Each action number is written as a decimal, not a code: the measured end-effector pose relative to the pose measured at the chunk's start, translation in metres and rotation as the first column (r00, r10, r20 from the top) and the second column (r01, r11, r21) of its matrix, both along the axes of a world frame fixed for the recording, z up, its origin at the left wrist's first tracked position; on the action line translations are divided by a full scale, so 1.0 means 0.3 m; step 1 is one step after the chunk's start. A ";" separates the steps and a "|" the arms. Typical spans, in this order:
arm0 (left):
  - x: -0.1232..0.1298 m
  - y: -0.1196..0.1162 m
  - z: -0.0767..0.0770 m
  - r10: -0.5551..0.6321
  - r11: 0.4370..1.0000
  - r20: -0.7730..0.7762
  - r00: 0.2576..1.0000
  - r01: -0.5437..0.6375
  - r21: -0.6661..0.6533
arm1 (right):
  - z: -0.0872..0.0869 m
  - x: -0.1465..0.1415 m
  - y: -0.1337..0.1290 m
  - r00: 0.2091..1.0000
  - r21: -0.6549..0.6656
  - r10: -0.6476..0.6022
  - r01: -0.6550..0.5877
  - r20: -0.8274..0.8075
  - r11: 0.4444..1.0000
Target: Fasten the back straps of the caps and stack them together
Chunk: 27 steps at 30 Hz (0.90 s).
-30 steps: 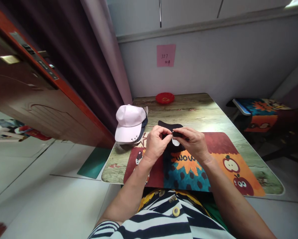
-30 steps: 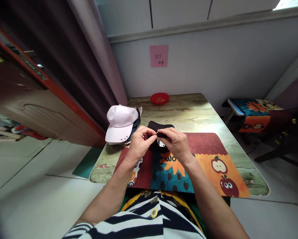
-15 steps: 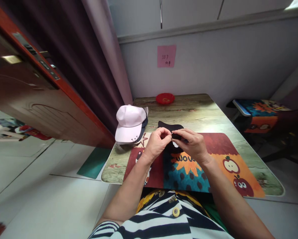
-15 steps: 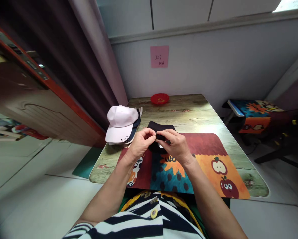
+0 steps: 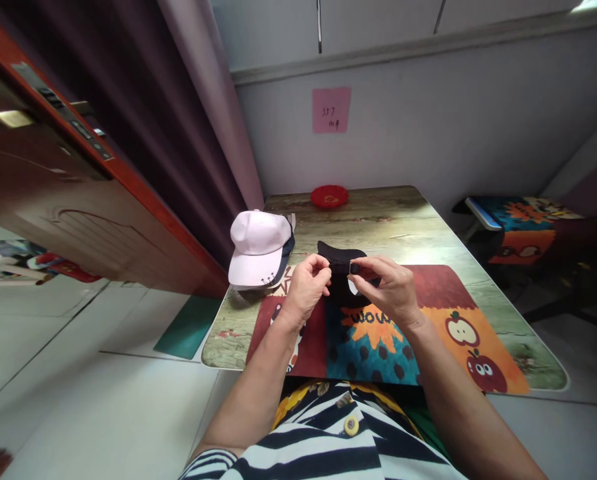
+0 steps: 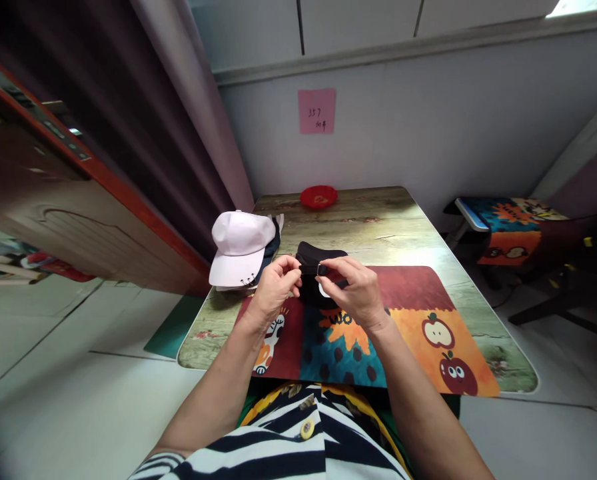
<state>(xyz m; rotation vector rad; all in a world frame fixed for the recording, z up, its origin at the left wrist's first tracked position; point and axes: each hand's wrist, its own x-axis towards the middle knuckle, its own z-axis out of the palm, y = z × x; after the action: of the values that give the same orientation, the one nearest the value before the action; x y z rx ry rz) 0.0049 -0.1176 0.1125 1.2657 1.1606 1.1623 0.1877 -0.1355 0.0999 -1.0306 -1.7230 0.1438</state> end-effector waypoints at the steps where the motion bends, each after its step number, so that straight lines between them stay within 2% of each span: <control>1: -0.003 -0.002 0.000 0.004 1.000 -0.015 1.000 -0.004 0.006 | 0.002 -0.001 -0.001 1.000 -0.019 0.000 0.000 0.000 1.000; 5: -0.014 -0.013 0.014 -0.005 0.999 -0.067 0.998 0.007 0.032 | 0.007 -0.010 -0.008 0.998 -0.139 0.002 -0.009 -0.056 0.990; 8: -0.012 -0.021 0.037 -0.043 0.999 -0.033 0.999 0.044 0.028 | 0.003 -0.016 -0.012 0.994 -0.226 0.012 -0.037 -0.109 0.974; 12: 0.004 -0.019 0.057 -0.070 0.997 0.035 0.997 0.072 -0.040 | -0.006 -0.024 -0.012 0.986 -0.285 0.050 -0.095 -0.159 0.954; 16: 0.015 -0.010 0.052 -0.028 0.996 0.093 0.995 0.036 -0.086 | -0.010 -0.028 -0.002 0.985 -0.258 0.077 -0.116 -0.157 0.959; 27: -0.002 -0.011 0.037 -0.022 0.998 0.059 0.998 0.025 -0.059 | -0.006 -0.022 0.010 0.999 -0.120 0.042 -0.044 -0.020 0.992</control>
<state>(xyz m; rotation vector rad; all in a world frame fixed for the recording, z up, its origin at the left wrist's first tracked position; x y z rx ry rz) 0.0042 -0.1210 0.1236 1.1897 1.1259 1.1323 0.1811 -0.1324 0.0982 -1.0775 -1.7381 0.2867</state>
